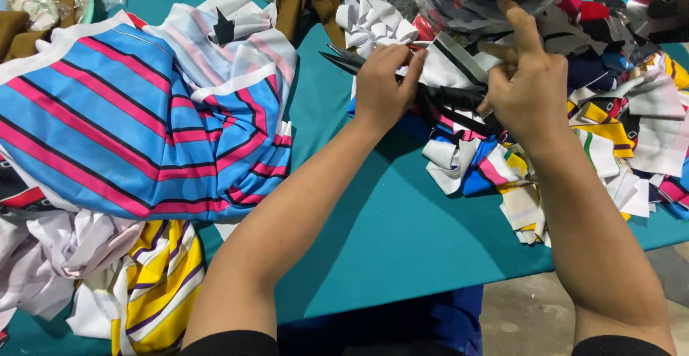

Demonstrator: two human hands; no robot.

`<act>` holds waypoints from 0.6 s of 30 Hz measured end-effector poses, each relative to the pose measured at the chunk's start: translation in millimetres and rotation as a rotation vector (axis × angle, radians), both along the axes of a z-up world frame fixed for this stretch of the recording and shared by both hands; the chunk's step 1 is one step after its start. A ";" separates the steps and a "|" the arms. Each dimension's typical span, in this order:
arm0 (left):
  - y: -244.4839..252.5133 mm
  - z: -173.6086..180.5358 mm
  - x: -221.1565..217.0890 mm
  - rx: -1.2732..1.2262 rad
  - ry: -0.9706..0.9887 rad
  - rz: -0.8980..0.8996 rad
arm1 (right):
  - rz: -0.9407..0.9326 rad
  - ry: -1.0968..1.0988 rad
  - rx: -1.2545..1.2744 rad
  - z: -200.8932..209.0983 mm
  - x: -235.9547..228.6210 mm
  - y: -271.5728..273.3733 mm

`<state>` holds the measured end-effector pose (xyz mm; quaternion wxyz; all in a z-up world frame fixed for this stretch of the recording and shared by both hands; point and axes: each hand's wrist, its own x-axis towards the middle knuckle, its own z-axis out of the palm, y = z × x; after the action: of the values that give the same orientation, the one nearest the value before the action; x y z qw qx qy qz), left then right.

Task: Rolling small strips of fabric into tight bundles and trimming them with scissors on a work table.

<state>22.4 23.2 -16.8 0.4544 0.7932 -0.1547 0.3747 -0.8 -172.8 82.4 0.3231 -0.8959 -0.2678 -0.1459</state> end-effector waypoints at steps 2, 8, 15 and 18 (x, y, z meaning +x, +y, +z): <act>-1.8 1.4 -3.8 0.039 -0.008 -0.041 | 0.047 -0.046 0.045 -3.4 0.1 -5.2; -4.3 -16.8 2.4 0.377 0.116 -0.110 | 0.138 -0.232 0.316 -4.9 -7.0 -12.1; -7.6 -18.6 0.8 0.499 0.106 -0.261 | -0.028 -0.033 -0.195 -30.9 28.1 -23.4; -5.2 -1.9 -5.8 0.243 0.060 -0.395 | -0.030 0.165 -0.362 -49.2 40.2 -20.2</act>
<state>16.6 18.0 -18.7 0.4243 0.8074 -0.3371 0.2333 39.4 -193.0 33.2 0.1753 -0.9521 -0.2491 -0.0263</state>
